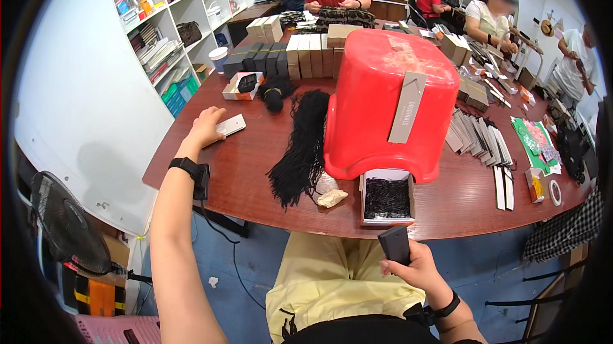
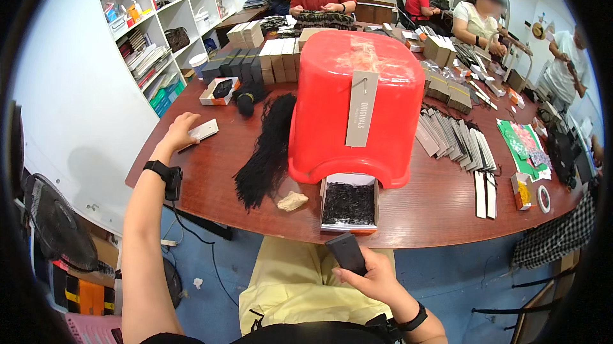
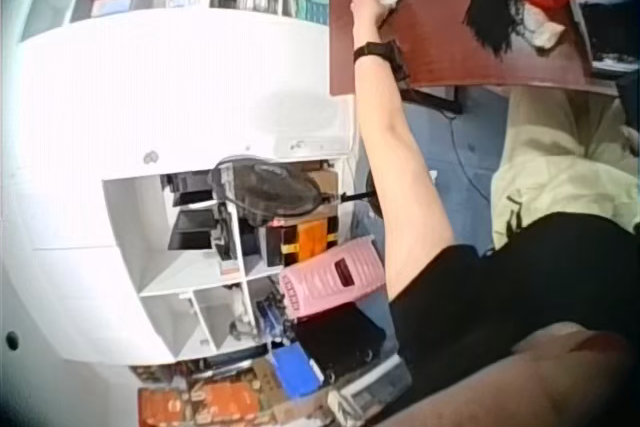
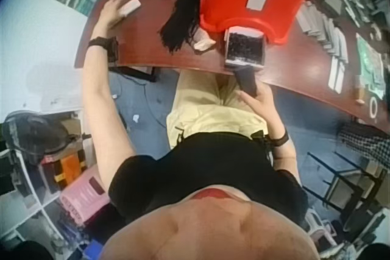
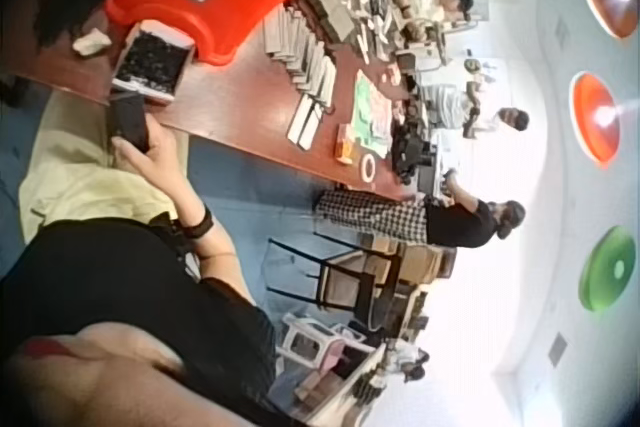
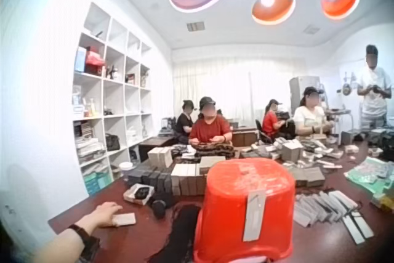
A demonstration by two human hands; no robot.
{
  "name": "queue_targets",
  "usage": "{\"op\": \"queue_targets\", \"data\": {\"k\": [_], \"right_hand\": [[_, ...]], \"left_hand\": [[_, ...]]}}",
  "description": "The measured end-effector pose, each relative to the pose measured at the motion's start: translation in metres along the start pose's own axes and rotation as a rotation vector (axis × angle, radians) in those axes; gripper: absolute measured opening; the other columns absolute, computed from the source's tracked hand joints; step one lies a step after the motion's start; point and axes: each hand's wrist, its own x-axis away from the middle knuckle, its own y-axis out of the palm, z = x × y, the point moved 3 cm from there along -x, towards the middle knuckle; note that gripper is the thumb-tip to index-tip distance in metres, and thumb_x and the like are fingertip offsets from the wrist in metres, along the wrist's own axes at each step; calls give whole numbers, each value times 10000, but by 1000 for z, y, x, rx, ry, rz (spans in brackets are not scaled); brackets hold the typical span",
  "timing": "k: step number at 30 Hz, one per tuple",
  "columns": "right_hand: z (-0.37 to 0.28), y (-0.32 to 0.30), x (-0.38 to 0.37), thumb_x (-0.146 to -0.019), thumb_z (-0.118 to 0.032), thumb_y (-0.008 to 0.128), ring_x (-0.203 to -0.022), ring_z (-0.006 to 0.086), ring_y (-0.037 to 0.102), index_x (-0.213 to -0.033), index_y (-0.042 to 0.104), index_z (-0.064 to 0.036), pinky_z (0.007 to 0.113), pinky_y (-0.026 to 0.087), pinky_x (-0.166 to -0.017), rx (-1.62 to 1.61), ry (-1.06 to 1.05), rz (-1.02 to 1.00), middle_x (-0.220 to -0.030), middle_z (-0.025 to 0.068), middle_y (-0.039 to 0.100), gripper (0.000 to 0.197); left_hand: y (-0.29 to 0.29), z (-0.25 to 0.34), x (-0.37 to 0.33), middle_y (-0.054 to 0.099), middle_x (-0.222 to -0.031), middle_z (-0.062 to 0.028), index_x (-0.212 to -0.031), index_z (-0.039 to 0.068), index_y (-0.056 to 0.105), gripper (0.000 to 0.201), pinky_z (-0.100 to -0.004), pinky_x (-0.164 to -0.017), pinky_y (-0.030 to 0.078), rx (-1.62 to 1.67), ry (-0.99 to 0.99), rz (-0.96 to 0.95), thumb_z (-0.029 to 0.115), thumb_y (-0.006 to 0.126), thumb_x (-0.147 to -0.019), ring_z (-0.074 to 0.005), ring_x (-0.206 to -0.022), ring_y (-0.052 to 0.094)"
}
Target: Assembling clothing tags by attaching plastic fasteners.
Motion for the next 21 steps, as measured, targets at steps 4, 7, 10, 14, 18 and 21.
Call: {"op": "queue_targets", "data": {"k": [4,7,10,14,18,21], "right_hand": [[0,1,6,-701,-125,685,-597,46,494,-852,553,-12,216,405,-526,36,-12,15,-656,7,559,230],[0,-1,7,-706,-114,680,-605,47,511,-843,549,-9,213,414,-536,28,-5,24,-661,8,563,217],[-4,-2,9,-721,-83,659,-605,57,535,-844,543,-4,212,430,-539,-90,5,7,-667,12,565,187],[-11,-9,4,-741,-20,613,-590,83,560,-858,531,-1,218,449,-522,-317,78,-35,-671,31,563,144],[-25,-17,-17,-737,8,596,-517,81,516,-965,465,-1,223,427,-468,-447,180,-54,-687,26,528,263],[-42,-19,-33,-740,7,593,-511,79,509,-1004,410,-11,221,420,-452,-396,75,-75,-740,37,513,322]], "left_hand": [[9,-9,-21,536,-989,-117,-1056,22,507,651,-339,-801,402,292,-33,81,249,787,-514,-242,-934,510],[-3,2,-16,563,-911,-133,-979,0,552,594,-320,-720,422,320,-167,-148,255,789,-497,-237,-845,536],[-5,15,-9,563,-933,-181,-1007,1,533,616,-351,-768,432,275,-98,-238,281,775,-514,-309,-887,542],[-17,44,49,569,-799,-104,-926,8,467,349,-318,-602,475,926,-25,365,179,657,-688,-223,-701,584],[-5,104,95,521,-747,-49,-956,46,465,256,-250,-520,454,2254,-240,-41,172,565,-757,-140,-590,521],[-9,194,127,515,-752,-46,-966,56,468,232,-228,-477,415,2541,-124,-497,154,554,-774,-131,-552,491]]}}
